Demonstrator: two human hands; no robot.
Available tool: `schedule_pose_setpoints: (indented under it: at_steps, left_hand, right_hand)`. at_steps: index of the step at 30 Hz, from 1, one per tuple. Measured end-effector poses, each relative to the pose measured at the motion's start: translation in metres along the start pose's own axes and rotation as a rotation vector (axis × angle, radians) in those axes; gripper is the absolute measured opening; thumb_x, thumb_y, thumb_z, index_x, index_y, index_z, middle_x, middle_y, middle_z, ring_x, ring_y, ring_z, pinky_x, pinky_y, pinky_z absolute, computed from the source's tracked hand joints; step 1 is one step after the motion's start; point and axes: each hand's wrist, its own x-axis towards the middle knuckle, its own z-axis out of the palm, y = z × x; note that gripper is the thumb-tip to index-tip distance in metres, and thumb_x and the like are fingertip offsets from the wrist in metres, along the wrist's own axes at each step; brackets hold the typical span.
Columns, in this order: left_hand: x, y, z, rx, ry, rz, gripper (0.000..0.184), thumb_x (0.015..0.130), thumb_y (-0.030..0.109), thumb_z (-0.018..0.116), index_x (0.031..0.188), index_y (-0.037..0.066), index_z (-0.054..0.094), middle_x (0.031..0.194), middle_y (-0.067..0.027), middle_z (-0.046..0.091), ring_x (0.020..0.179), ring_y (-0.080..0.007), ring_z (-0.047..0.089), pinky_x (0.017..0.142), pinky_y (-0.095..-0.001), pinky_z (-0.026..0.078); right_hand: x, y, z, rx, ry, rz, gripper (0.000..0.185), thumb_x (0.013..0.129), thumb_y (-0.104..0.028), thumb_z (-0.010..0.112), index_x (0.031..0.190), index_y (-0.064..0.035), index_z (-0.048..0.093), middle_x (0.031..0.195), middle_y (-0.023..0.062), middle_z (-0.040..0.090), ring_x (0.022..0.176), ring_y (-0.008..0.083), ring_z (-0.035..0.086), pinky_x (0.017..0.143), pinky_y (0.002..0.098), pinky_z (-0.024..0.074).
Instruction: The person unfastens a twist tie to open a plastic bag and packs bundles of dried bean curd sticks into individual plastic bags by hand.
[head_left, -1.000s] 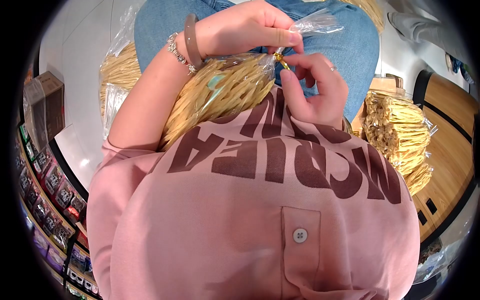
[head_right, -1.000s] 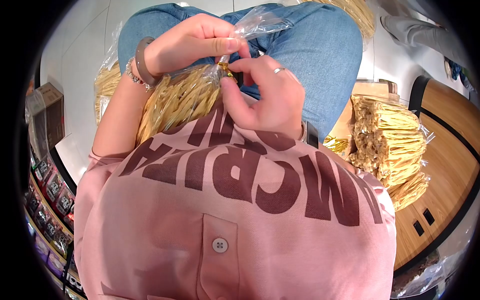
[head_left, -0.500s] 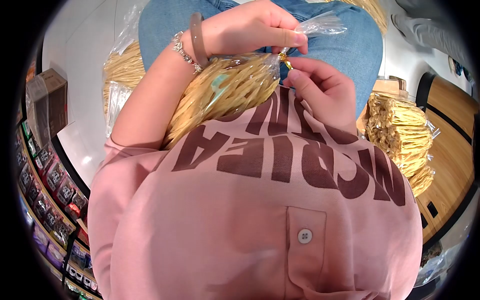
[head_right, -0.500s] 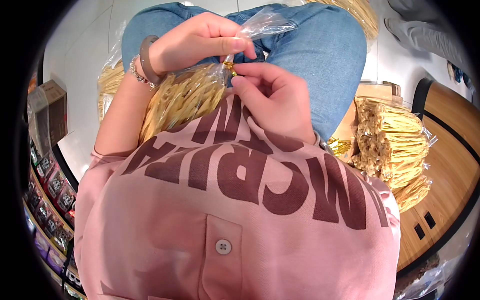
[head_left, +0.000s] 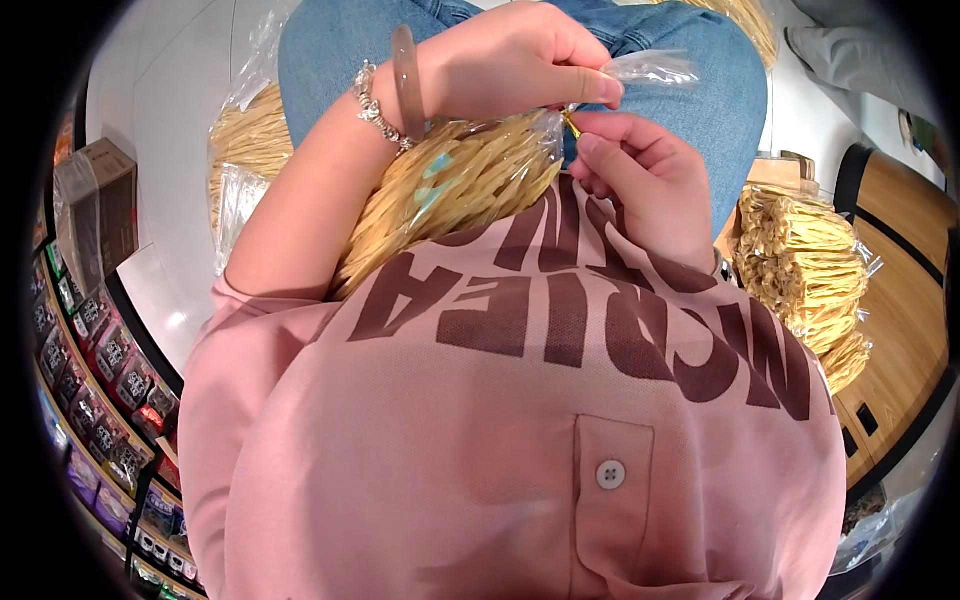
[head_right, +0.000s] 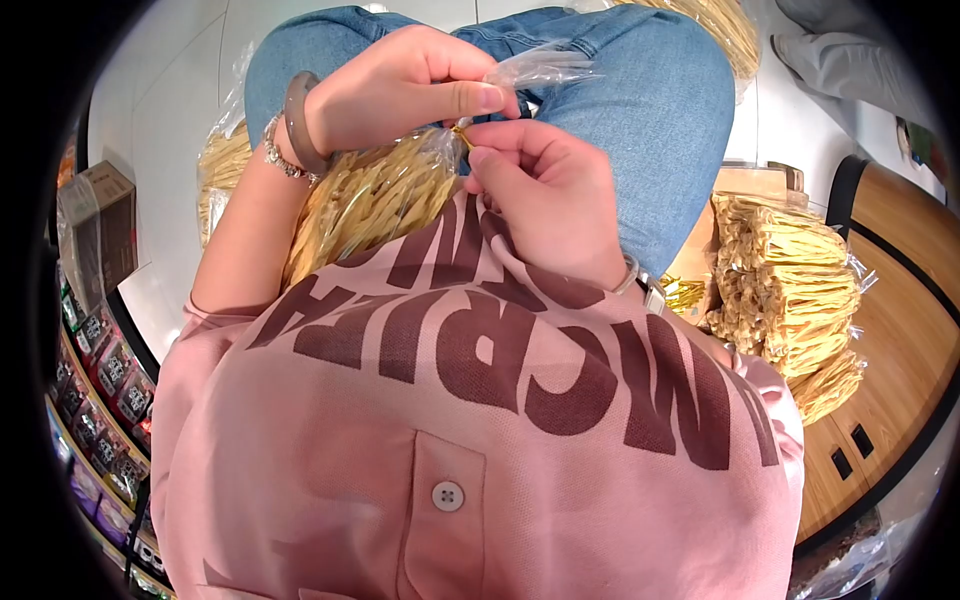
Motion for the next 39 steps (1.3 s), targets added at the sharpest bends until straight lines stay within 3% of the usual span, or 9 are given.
schedule_pose_setpoints:
  at_steps: [7,10,17,20,29,39]
  left_hand:
    - [0.000,-0.001,-0.002,-0.007,-0.020,0.022,0.024,0.089,0.019,0.053,0.085,-0.003,0.062,0.072,0.0006,0.056,0.066,-0.0047,0.048,0.060,-0.0215,0.040]
    - [0.003,-0.004,-0.004,0.187,0.017,0.214,0.023,0.088,0.018,0.053,0.085,-0.003,0.062,0.074,-0.0009,0.055,0.068,-0.0056,0.048,0.061,-0.0223,0.040]
    - [0.001,-0.007,-0.002,-0.009,0.007,0.082,0.024,0.088,0.020,0.054,0.086,-0.002,0.063,0.076,-0.0021,0.056,0.071,-0.0068,0.050,0.065,-0.0223,0.042]
    - [0.001,-0.008,-0.002,-0.018,-0.004,0.071,0.025,0.088,0.021,0.054,0.087,-0.002,0.063,0.076,-0.0020,0.057,0.071,-0.0066,0.051,0.065,-0.0221,0.042]
    - [0.000,-0.007,-0.002,-0.073,-0.020,0.025,0.028,0.089,0.024,0.053,0.089,-0.002,0.063,0.075,-0.0008,0.059,0.070,-0.0059,0.050,0.066,-0.0219,0.042]
    - [0.001,-0.007,0.000,-0.096,-0.029,0.017,0.025,0.088,0.022,0.055,0.091,-0.002,0.063,0.078,-0.0005,0.060,0.072,-0.0054,0.051,0.067,-0.0213,0.043]
  right_hand:
    - [0.004,0.004,-0.004,0.201,-0.052,0.085,0.019,0.082,-0.001,0.053,0.100,0.0036,0.058,0.073,0.0012,0.058,0.062,0.0053,0.054,0.057,0.0165,0.0416]
    - [0.005,0.004,-0.005,0.210,-0.076,0.094,0.019,0.082,-0.001,0.053,0.100,0.0026,0.059,0.072,0.0005,0.057,0.060,0.0048,0.052,0.055,0.0164,0.0407]
    - [0.007,0.000,-0.004,0.090,-0.057,0.148,0.023,0.083,-0.003,0.054,0.106,0.0003,0.057,0.069,0.0016,0.053,0.058,0.0063,0.045,0.057,0.0182,0.0389]
    - [0.009,0.005,-0.006,0.120,-0.076,0.114,0.021,0.082,-0.002,0.051,0.102,0.0014,0.059,0.071,0.0000,0.057,0.059,0.0044,0.050,0.053,0.0166,0.0399]
    - [0.017,0.017,-0.012,0.263,-0.192,0.096,0.023,0.082,-0.001,0.049,0.104,0.0006,0.056,0.070,-0.0005,0.054,0.060,0.0053,0.049,0.056,0.0170,0.0392]
    - [0.011,0.006,-0.005,0.153,-0.095,0.109,0.019,0.082,-0.003,0.054,0.100,0.0017,0.057,0.074,0.0004,0.056,0.061,0.0056,0.050,0.055,0.0180,0.0400]
